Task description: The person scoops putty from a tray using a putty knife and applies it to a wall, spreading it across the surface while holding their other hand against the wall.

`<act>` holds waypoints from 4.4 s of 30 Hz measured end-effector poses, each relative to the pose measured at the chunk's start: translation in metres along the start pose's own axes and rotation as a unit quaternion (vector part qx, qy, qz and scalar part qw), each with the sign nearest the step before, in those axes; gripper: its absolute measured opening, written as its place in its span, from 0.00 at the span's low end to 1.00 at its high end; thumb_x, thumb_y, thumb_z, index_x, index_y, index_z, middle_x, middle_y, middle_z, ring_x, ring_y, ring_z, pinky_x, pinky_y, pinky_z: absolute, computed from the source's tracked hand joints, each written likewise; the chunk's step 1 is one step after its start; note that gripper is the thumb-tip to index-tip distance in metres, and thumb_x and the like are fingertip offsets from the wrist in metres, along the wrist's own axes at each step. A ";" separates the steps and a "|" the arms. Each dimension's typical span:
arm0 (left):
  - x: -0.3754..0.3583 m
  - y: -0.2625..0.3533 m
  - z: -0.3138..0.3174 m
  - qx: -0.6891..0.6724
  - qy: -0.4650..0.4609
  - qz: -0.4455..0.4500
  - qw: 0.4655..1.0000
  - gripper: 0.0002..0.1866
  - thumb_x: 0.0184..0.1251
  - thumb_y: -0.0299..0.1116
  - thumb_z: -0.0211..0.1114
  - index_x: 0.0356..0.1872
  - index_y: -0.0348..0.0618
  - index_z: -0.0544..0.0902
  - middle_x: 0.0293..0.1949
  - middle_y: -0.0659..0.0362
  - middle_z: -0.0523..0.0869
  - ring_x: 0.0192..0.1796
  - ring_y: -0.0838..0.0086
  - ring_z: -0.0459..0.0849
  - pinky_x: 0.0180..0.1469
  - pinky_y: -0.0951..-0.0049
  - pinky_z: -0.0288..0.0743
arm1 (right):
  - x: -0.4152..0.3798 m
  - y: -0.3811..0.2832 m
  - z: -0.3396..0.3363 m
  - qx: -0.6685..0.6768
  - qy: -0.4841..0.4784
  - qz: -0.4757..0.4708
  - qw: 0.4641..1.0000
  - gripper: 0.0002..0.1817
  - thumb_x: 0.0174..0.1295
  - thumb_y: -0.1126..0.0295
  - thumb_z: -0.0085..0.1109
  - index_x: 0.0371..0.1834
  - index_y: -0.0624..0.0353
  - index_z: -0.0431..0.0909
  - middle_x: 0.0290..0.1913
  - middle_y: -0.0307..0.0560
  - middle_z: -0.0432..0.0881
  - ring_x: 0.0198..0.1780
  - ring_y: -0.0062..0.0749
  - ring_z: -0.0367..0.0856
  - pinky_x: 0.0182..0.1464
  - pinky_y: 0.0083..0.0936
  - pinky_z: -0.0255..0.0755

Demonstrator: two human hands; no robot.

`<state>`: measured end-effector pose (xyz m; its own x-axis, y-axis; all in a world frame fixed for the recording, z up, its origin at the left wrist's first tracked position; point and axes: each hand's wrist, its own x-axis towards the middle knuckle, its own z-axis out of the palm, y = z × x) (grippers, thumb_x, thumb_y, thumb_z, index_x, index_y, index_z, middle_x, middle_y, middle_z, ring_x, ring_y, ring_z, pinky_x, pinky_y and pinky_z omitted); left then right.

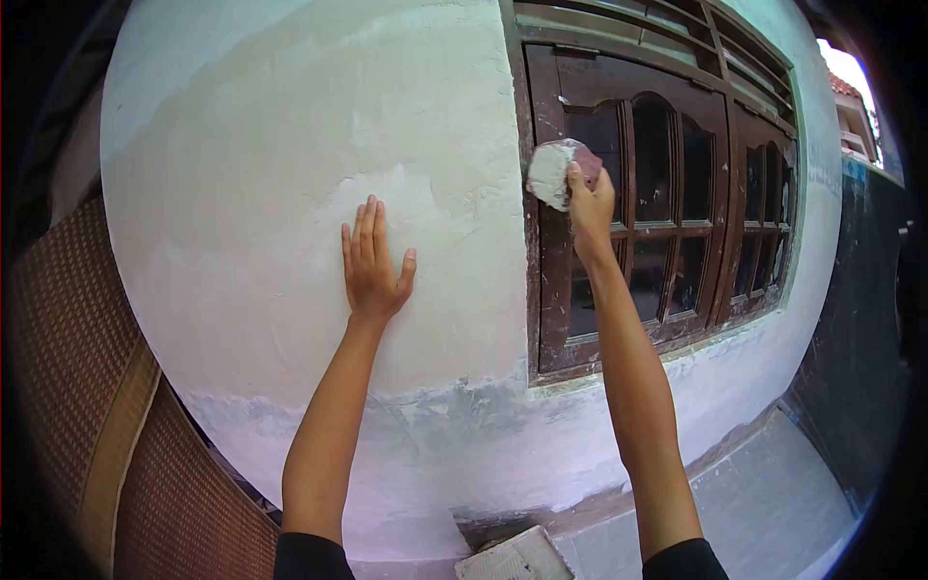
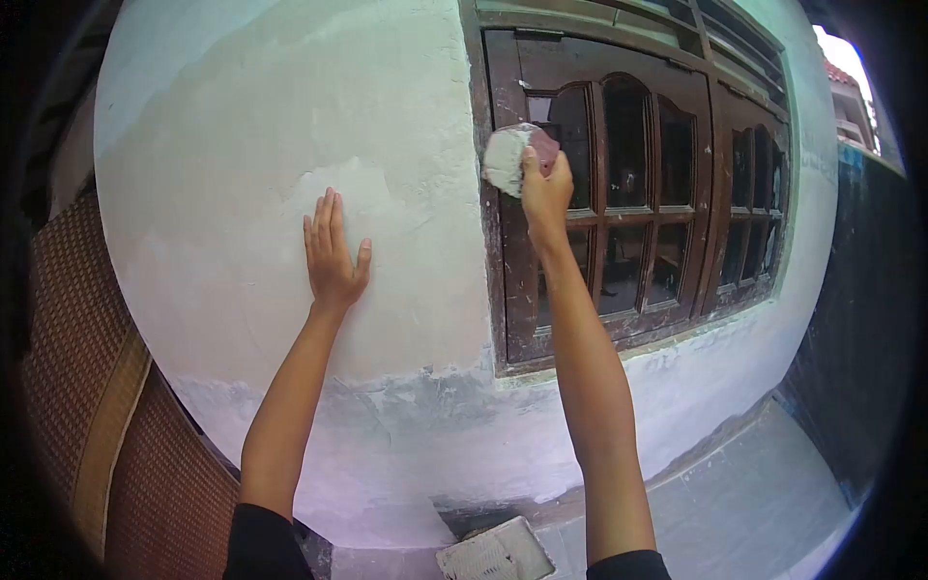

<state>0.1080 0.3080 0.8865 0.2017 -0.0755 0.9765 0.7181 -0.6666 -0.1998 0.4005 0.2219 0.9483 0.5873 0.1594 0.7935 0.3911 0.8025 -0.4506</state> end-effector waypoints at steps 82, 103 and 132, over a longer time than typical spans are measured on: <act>-0.868 0.302 -0.231 -0.376 -0.333 -0.745 0.438 0.35 0.79 0.37 0.49 0.79 0.32 0.49 0.76 0.43 0.61 0.77 0.60 0.62 0.76 0.67 0.53 | -0.801 0.230 -0.371 -0.480 -0.483 0.211 0.701 0.08 0.69 0.73 0.52 0.46 0.61 0.78 0.40 0.59 0.83 0.43 0.60 0.82 0.45 0.50 0.76; -0.884 0.302 -0.228 -0.408 -0.280 -0.766 0.411 0.33 0.78 0.41 0.39 0.79 0.35 0.53 0.81 0.51 0.53 0.82 0.65 0.48 0.81 0.67 0.36 | -0.891 0.176 -0.290 -0.473 -0.570 0.180 0.647 0.15 0.57 0.77 0.55 0.47 0.61 0.82 0.39 0.56 0.83 0.41 0.53 0.83 0.42 0.43 0.81; -0.836 0.291 -0.232 -0.375 -0.281 -0.813 0.346 0.31 0.81 0.42 0.36 0.78 0.36 0.56 0.80 0.51 0.57 0.81 0.66 0.54 0.79 0.70 0.44 | -0.929 0.172 -0.316 -0.215 -0.301 0.648 0.666 0.11 0.67 0.67 0.62 0.42 0.64 0.85 0.27 0.39 0.84 0.28 0.21 0.77 0.34 0.26 0.71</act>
<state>-0.0057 0.0052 0.0302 0.1857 0.8670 -0.4624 -0.1447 0.4896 0.8598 0.1459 0.0304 0.0046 0.2886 0.8636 -0.4134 0.0751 -0.4509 -0.8894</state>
